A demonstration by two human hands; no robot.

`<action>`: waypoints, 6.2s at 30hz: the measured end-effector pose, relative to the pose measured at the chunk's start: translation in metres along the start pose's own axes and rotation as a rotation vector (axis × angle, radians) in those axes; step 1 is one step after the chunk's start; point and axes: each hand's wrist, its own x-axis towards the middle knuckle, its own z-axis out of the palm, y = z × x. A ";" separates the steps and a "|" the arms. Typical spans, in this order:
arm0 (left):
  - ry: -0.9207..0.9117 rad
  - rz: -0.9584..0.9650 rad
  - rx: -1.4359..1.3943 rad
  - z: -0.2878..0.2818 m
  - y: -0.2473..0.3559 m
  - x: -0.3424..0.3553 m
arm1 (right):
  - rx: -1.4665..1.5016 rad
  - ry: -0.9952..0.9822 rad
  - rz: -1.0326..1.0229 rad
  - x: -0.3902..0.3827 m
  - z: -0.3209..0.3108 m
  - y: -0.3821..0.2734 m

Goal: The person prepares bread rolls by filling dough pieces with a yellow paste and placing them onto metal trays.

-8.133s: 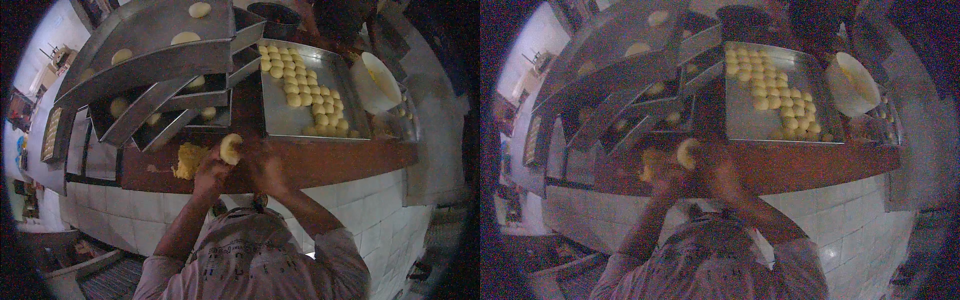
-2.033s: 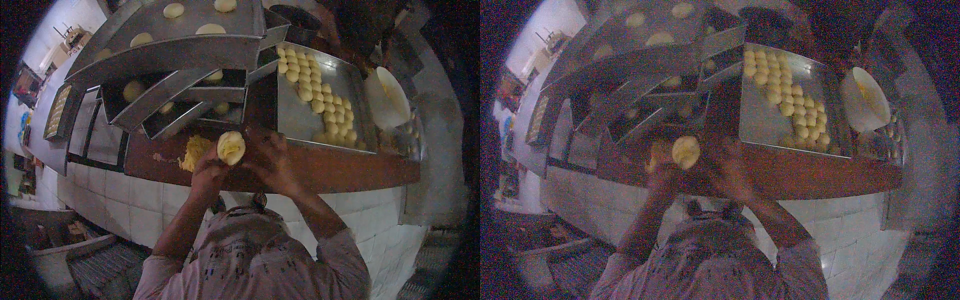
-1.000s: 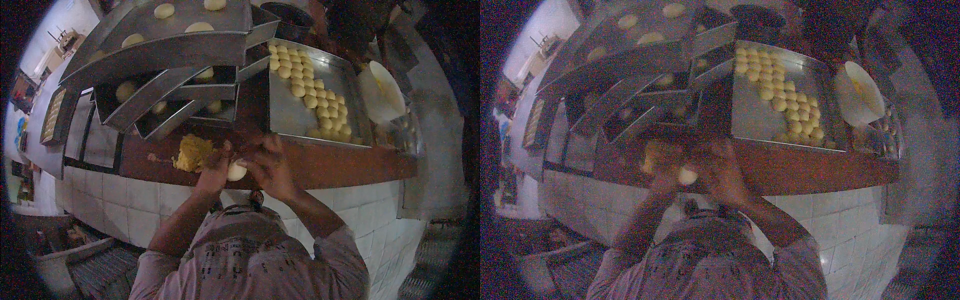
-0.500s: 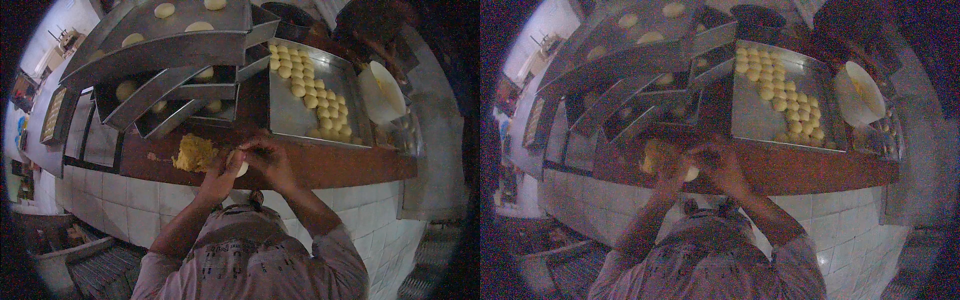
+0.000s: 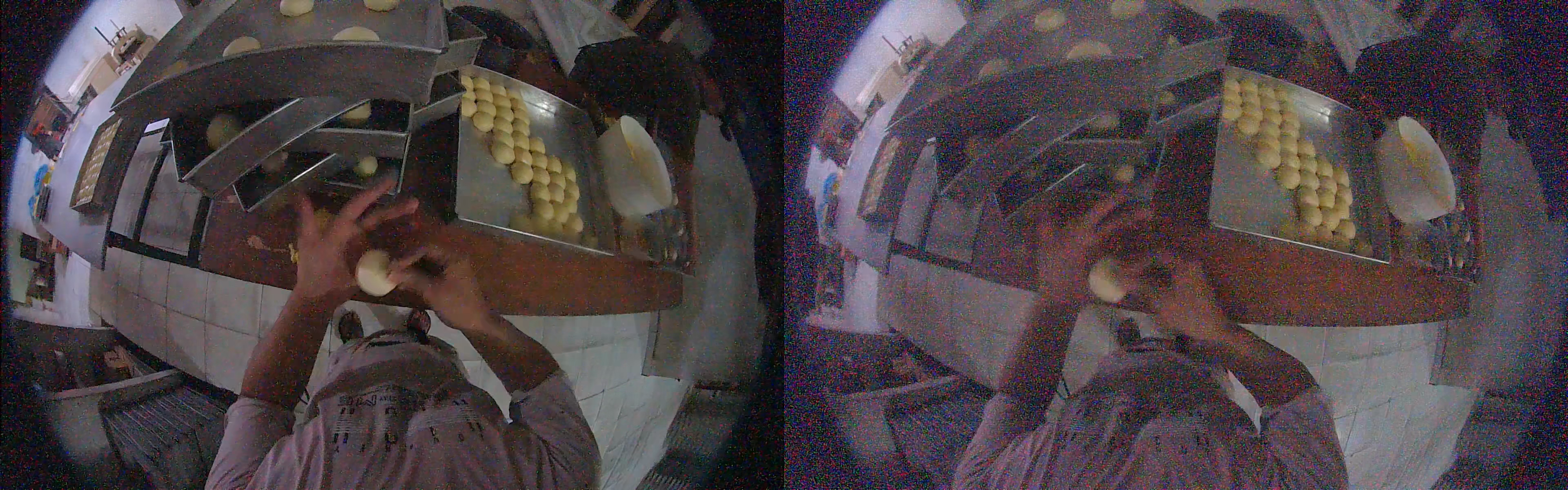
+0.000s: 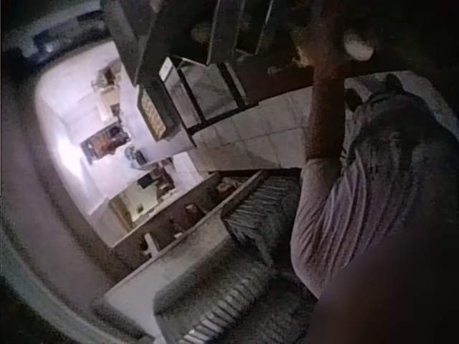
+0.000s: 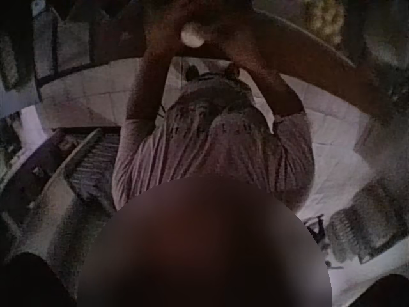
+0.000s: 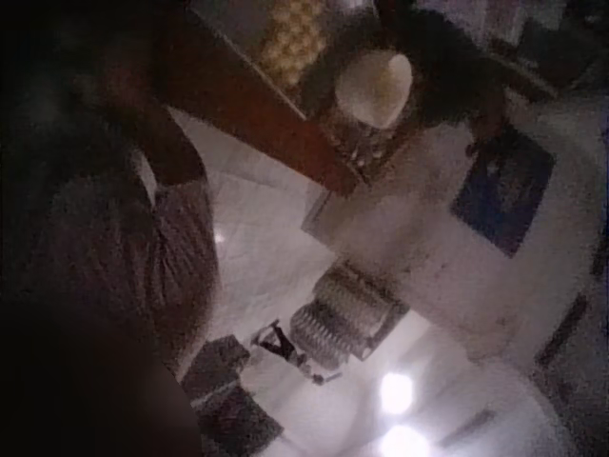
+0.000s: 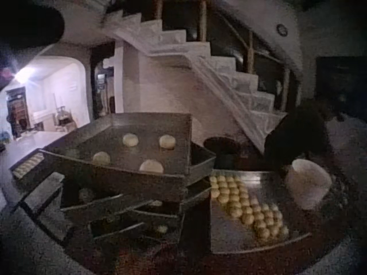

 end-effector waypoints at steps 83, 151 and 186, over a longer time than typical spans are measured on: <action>-0.907 0.592 0.770 0.131 -0.082 -0.298 | -0.900 3.003 1.227 -0.880 0.296 0.185; 0.082 -0.343 1.247 0.226 -0.092 -0.337 | -1.819 1.844 -0.653 -0.375 -0.463 -0.101; 0.176 -0.270 0.711 0.126 -0.050 -0.338 | -1.566 0.171 0.088 -0.217 -0.113 -0.028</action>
